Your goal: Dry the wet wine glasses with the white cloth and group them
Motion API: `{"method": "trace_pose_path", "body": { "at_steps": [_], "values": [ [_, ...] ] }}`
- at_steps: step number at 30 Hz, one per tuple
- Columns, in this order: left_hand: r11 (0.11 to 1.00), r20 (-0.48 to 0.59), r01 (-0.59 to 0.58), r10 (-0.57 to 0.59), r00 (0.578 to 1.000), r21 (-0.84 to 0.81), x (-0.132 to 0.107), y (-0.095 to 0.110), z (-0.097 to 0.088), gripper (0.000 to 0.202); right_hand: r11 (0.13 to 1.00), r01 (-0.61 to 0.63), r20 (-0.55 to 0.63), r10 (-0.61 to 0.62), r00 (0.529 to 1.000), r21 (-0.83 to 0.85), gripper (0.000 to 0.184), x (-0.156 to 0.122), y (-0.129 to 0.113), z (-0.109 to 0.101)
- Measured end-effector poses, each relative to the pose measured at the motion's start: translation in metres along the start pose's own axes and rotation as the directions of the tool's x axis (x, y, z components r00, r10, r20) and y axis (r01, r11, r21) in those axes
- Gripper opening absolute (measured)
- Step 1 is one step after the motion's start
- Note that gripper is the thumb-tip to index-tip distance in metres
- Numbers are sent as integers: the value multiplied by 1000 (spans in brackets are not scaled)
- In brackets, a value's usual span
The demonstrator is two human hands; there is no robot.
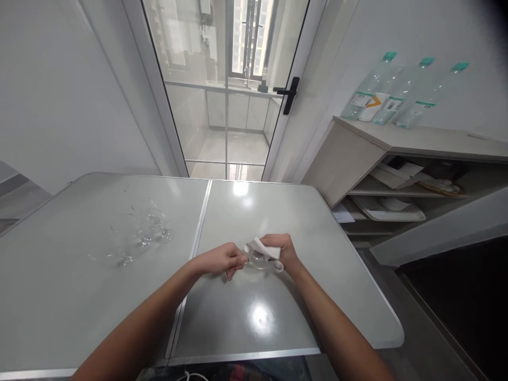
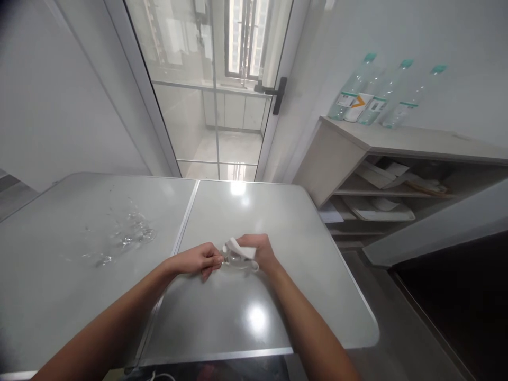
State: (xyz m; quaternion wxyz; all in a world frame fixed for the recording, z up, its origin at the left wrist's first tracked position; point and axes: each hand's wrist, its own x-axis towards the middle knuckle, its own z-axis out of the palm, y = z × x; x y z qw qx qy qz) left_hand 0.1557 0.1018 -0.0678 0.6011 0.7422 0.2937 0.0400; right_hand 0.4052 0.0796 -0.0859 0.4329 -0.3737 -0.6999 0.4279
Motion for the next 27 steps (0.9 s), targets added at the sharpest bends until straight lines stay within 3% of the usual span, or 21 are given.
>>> {"method": "trace_pose_path", "body": {
  "at_steps": [2, 4, 7, 8, 10, 12, 13, 16, 18, 19, 20, 22, 23, 24, 25, 27],
  "values": [
    [1000, 28, -4, 4, 1000, 0, 1, -1, 2, 47, 999, 37, 8, -37, 999, 15, 21, -1, -2, -2],
    [976, -108, -32, 57, 993, 214, 4, -1, 7, 45, 1000, 10, -15, -10, 1000, 15, 22, 1, 0, -3],
    [785, -311, 38, 201, 929, 619, 9, -3, 17, 39, 983, -177, -32, 179, 983, 51, 19, 5, 7, -3],
    [712, -334, 74, 233, 913, 698, 11, -5, 19, 37, 953, -287, -13, 290, 957, 100, 21, 6, 9, -1],
    [610, -357, 126, 272, 894, 782, 13, -9, 20, 37, 821, -509, 72, 509, 858, 259, 28, 8, 13, 3],
    [562, -383, 162, 300, 873, 811, 13, -12, 18, 38, 661, -620, 185, 607, 773, 423, 30, 8, 15, 9],
    [555, -396, 175, 309, 865, 814, 13, -13, 16, 39, 614, -628, 220, 608, 763, 479, 30, 8, 16, 12],
    [553, -412, 189, 313, 855, 811, 12, -15, 13, 39, 624, -583, 214, 565, 797, 521, 28, 7, 20, 16],
    [568, -436, 212, 291, 852, 795, 12, -16, 11, 39, 690, -532, 69, 578, 813, 490, 29, 7, 23, 15],
    [582, -463, 238, 273, 843, 778, 13, -16, 10, 39, 732, -487, -66, 582, 810, 476, 29, 8, 24, 13],
    [598, -498, 271, 252, 829, 754, 13, -17, 9, 39, 780, -428, -234, 570, 788, 457, 29, 9, 24, 11],
    [618, -571, 345, 210, 793, 706, 13, -18, 6, 39, 876, -298, -548, 472, 691, 380, 32, 11, 22, 9],
    [618, -599, 377, 196, 777, 690, 13, -19, 4, 40, 911, -249, -638, 409, 653, 329, 35, 12, 19, 9],
    [612, -614, 399, 186, 767, 683, 13, -19, 4, 41, 936, -211, -677, 349, 648, 281, 37, 12, 15, 11],
    [603, -617, 409, 179, 766, 684, 13, -20, 4, 41, 954, -183, -667, 298, 683, 238, 38, 11, 10, 13],
    [588, -594, 400, 176, 785, 703, 14, -20, 6, 40, 970, -145, -523, 228, 821, 196, 39, 8, 2, 21]
  ]
}}
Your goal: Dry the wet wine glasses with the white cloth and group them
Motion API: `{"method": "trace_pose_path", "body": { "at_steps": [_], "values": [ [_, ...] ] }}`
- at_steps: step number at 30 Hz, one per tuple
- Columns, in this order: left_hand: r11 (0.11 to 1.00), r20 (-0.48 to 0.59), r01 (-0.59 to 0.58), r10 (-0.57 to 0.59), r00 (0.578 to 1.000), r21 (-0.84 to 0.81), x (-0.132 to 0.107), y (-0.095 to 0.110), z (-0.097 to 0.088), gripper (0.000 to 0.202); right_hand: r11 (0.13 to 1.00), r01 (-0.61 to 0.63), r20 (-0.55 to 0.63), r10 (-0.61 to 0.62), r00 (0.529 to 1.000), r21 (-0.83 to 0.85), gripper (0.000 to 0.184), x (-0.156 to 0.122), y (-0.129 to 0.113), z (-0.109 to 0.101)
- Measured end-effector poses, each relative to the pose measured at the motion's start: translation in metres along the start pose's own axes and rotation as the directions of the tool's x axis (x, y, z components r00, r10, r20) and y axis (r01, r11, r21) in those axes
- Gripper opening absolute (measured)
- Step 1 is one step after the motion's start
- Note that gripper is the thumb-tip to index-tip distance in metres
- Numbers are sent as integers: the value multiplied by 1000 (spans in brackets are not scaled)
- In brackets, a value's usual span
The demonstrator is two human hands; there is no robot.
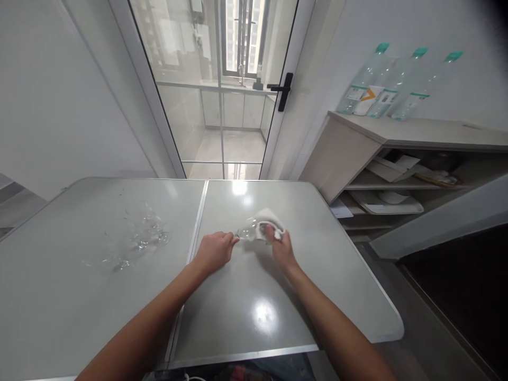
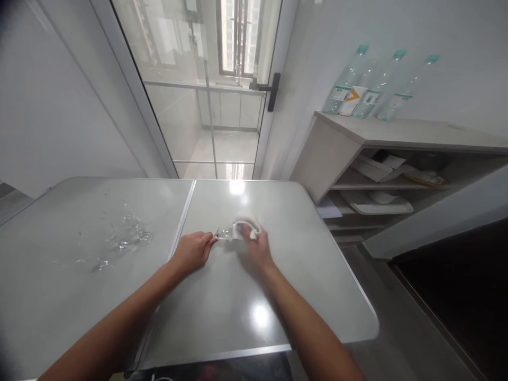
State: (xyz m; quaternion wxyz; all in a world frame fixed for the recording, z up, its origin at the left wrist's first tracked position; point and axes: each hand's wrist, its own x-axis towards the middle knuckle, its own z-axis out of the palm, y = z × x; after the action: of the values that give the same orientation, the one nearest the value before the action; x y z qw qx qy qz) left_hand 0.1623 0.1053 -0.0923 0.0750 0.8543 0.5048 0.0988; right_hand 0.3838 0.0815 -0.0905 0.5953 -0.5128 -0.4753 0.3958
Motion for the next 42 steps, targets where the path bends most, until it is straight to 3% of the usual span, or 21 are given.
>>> {"method": "trace_pose_path", "body": {
  "at_steps": [2, 4, 7, 9, 11, 13, 17, 20, 22, 24, 26, 27, 29, 31, 32, 34, 35, 37, 38, 40, 42],
  "values": [
    [999, 24, -32, 32, 999, -3, -2, 4, 2, 39, 999, 33, 188, -27, 982, -29, 52, -8, -4, 3],
    [999, 32, -44, 45, 998, -19, -4, 7, 3, 39, 999, 31, 259, -21, 966, -33, 57, -11, -6, 3],
    [989, 26, -45, 49, 998, -139, -5, 13, 2, 40, 997, 55, 300, -34, 953, -61, 50, -11, -6, 0],
    [939, 60, -30, 53, 997, -342, -4, 16, 1, 42, 991, 98, 271, -70, 960, -90, 38, -10, -5, -1],
    [789, 165, 50, 65, 984, -613, -4, 19, 0, 47, 985, 125, 175, -103, 979, -116, 27, -13, -4, -1],
    [546, 313, 201, 120, 942, -813, -4, 22, 0, 51, 977, 153, 88, -140, 986, -151, 22, -16, -3, -1],
    [140, 500, 480, 275, 821, -866, -4, 18, -6, 49, 919, 340, 117, -322, 939, -199, 23, -16, 2, -11],
    [-16, 525, 568, 361, 771, -823, -3, 11, -12, 47, 865, 472, 220, -434, 874, -170, 29, -12, 5, -19],
    [-55, 524, 581, 371, 767, -812, -3, 9, -13, 46, 877, 456, 246, -414, 877, -153, 31, -11, 6, -19],
    [-30, 509, 548, 330, 795, -836, -3, 11, -11, 48, 923, 362, 199, -333, 922, -132, 29, -13, 5, -14],
    [66, 483, 483, 261, 836, -873, -3, 17, -8, 52, 970, 228, 103, -219, 970, -88, 25, -14, 3, -8],
    [156, 459, 434, 221, 860, -887, -4, 20, -5, 54, 985, 166, 50, -163, 985, -57, 24, -14, 2, -5],
    [438, 362, 278, 119, 925, -855, -4, 25, -1, 55, 997, 71, -55, -71, 996, 2, 25, -10, 2, -3],
    [757, 191, 95, 40, 981, -647, -5, 27, 2, 51, 998, 37, -186, -27, 982, 53, 27, -3, 3, -6],
    [867, 117, 30, 33, 993, -497, -6, 28, 3, 48, 996, 47, -253, -26, 967, 76, 29, 2, 4, -8],
    [968, 50, -44, 59, 997, -247, -8, 27, 6, 43, 989, 98, -302, -61, 951, 108, 35, 8, 5, -15],
    [983, 44, -74, 82, 996, -170, -9, 26, 7, 42, 987, 122, -250, -92, 964, 108, 37, 10, 5, -17],
    [989, 35, -132, 134, 990, -67, -10, 25, 9, 41, 984, 170, 35, -173, 984, 61, 38, 10, 4, -21],
    [986, 22, -165, 166, 986, -26, -11, 24, 10, 39, 978, 206, 223, -206, 953, 21, 36, 9, 2, -21],
    [970, -13, -238, 239, 971, 44, -12, 22, 9, 35, 960, 277, 511, -219, 831, -40, 33, 7, -1, -21],
    [947, -58, -308, 314, 948, 93, -11, 18, 7, 34, 964, 256, 596, -163, 786, -74, 32, 6, -5, -20]
  ]
}}
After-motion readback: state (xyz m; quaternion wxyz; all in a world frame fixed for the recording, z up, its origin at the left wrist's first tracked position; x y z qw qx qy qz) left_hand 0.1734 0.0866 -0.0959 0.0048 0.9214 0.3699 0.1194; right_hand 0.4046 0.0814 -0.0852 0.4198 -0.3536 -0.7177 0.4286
